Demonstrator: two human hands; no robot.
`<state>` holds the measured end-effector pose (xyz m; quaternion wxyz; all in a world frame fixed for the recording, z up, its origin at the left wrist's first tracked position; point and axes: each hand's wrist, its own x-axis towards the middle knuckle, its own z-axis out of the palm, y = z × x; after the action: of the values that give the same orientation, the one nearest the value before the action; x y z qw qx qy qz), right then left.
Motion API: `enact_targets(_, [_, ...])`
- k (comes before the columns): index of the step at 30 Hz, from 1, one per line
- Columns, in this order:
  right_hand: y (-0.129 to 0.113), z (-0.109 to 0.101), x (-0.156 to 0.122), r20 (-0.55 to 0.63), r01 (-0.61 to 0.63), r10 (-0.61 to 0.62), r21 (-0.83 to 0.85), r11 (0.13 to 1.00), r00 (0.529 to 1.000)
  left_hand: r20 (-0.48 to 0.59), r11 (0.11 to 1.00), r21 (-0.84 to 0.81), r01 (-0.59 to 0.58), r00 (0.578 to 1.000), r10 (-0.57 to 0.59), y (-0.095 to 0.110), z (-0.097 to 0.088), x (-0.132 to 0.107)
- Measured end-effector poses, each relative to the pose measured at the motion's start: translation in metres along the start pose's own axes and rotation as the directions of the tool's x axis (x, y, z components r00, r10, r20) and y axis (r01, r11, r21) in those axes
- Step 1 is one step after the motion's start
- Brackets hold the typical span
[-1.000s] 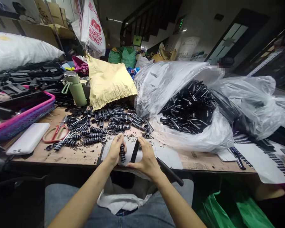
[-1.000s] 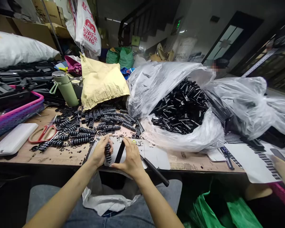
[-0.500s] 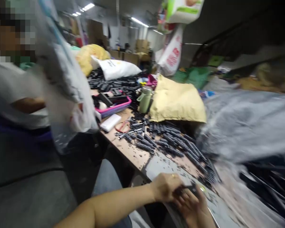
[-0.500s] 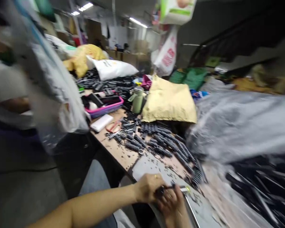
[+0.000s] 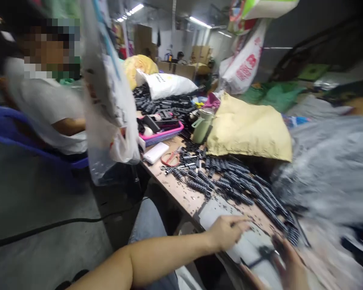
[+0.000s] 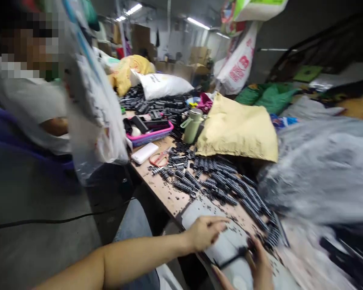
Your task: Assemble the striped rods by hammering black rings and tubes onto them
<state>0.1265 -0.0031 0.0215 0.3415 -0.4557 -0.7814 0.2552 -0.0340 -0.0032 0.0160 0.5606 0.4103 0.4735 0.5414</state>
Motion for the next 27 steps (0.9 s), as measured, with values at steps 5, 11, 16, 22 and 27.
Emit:
enact_targets(5, [-0.037, 0.0, 0.003, 0.11, 0.151, -0.137, -0.138, 0.979, 0.984, 0.091, 0.908, -0.346, 0.234, 0.972, -0.216, 0.01, 0.009, -0.002])
enact_targets(11, [-0.037, -0.002, 0.001, 0.182, 0.139, -0.112, -0.143, 0.98, 0.977, 0.167, 0.882, -0.361, 0.303, 0.951, -0.259, 0.016, 0.015, -0.006])
enact_targets(16, [-0.028, 0.0, -0.004, 0.203, 0.101, -0.077, -0.109, 0.989, 0.976, 0.145, 0.872, -0.322, 0.368, 0.93, -0.339, 0.013, 0.023, -0.007])
enact_targets(22, [-0.022, 0.006, -0.004, 0.127, -0.01, 0.015, -0.039, 0.999, 0.992, 0.138, 0.863, -0.269, 0.427, 0.904, -0.404, 0.01, 0.027, -0.005])
enact_targets(27, [-0.018, 0.005, -0.006, 0.125, -0.112, 0.106, 0.046, 0.993, 0.986, 0.148, 0.856, -0.201, 0.477, 0.878, -0.455, 0.005, 0.029, -0.002])
